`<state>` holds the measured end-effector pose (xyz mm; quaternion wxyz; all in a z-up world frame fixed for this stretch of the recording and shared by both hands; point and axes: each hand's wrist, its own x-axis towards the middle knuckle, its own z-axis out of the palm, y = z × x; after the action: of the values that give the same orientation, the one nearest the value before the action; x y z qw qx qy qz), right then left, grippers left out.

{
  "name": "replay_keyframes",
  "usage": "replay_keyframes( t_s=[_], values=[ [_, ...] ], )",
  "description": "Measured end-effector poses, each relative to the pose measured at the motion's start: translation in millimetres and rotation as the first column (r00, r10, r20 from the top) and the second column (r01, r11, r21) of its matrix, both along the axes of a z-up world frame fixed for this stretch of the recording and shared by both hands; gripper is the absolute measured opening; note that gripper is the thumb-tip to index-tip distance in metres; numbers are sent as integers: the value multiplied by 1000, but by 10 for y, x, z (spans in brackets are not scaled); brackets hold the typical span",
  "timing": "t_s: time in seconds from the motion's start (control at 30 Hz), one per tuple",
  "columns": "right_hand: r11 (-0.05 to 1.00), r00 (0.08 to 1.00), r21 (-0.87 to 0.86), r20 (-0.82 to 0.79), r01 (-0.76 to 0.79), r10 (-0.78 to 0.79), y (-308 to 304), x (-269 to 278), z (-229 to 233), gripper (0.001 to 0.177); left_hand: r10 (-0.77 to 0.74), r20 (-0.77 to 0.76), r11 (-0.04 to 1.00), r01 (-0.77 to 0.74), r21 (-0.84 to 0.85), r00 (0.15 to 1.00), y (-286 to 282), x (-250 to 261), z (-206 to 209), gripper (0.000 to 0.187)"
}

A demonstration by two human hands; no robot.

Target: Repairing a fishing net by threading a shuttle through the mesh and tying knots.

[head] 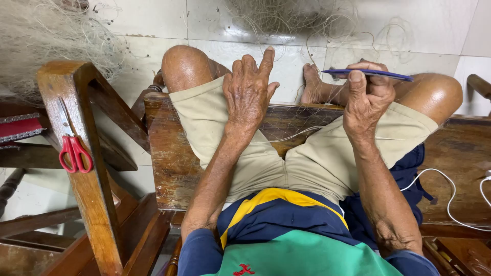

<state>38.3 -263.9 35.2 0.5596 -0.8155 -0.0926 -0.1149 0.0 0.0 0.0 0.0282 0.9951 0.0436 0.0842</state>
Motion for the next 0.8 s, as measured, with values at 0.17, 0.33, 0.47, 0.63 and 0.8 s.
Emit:
replay_keyframes(
  t_s=[0.17, 0.33, 0.47, 0.63, 0.8],
  values=[
    [996, 998, 68, 28, -52, 50, 210, 93, 93, 35, -2, 18, 1000, 3, -15, 1000, 6, -39, -51, 113],
    [994, 995, 59, 50, -91, 88, 415, 117, 95, 30, 1, 39, 1000, 0, -25, 999, -6, -76, -121, 120],
    [998, 1000, 66, -14, -21, 22, 485, 133, -3, 25, -4, 36, 999, 5, -35, 999, 1, -86, -116, 119],
    [999, 999, 10, 12, -47, 47, 537, 186, -55, 26, -8, 35, 999, 9, -46, 999, 2, -99, -87, 119],
    [996, 992, 78, -119, -34, 43, 553, 271, -140, 20, 2, 28, 998, 0, -64, 1000, 7, -121, -42, 116]
  ],
)
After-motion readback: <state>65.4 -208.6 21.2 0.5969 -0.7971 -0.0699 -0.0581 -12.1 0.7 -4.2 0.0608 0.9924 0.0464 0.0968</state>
